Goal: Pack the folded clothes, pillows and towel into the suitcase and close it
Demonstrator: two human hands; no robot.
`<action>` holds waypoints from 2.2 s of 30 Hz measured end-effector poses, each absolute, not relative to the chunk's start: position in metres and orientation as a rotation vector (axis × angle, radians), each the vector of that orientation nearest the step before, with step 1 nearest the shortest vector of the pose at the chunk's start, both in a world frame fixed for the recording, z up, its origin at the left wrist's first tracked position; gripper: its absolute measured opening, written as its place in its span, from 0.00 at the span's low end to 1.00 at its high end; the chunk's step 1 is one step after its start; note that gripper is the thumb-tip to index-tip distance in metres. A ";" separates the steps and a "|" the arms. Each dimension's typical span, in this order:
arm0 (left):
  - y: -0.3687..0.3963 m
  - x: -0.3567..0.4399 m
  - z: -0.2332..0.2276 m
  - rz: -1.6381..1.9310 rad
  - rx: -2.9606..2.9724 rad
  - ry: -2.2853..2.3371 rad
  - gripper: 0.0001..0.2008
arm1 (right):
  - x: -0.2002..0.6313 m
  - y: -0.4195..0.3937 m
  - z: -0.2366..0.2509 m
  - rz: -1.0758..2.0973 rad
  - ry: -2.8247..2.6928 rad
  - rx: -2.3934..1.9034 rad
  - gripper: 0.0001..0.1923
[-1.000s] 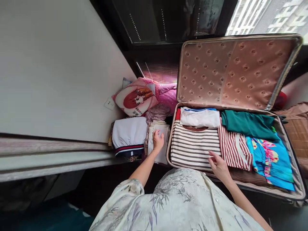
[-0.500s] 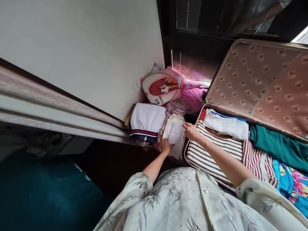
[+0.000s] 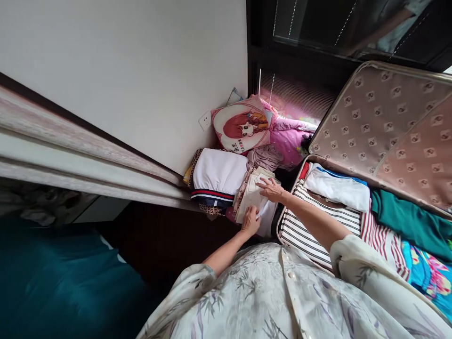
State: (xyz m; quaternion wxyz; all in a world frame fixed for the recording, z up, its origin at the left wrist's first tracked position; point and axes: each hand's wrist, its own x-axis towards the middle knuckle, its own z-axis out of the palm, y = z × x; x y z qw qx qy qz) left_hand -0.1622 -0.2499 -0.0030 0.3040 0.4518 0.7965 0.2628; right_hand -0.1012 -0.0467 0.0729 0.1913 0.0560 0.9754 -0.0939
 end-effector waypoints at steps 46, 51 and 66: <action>-0.185 -0.030 0.032 0.845 1.981 1.824 0.26 | 0.213 -0.111 0.026 0.080 2.674 1.529 0.31; -0.269 -0.108 -0.007 1.203 1.222 2.321 0.15 | 0.196 -0.109 0.044 -0.020 2.689 1.485 0.24; -0.266 -0.166 -0.065 0.480 0.781 2.617 0.23 | -0.061 -0.058 0.077 -0.130 2.694 0.834 0.25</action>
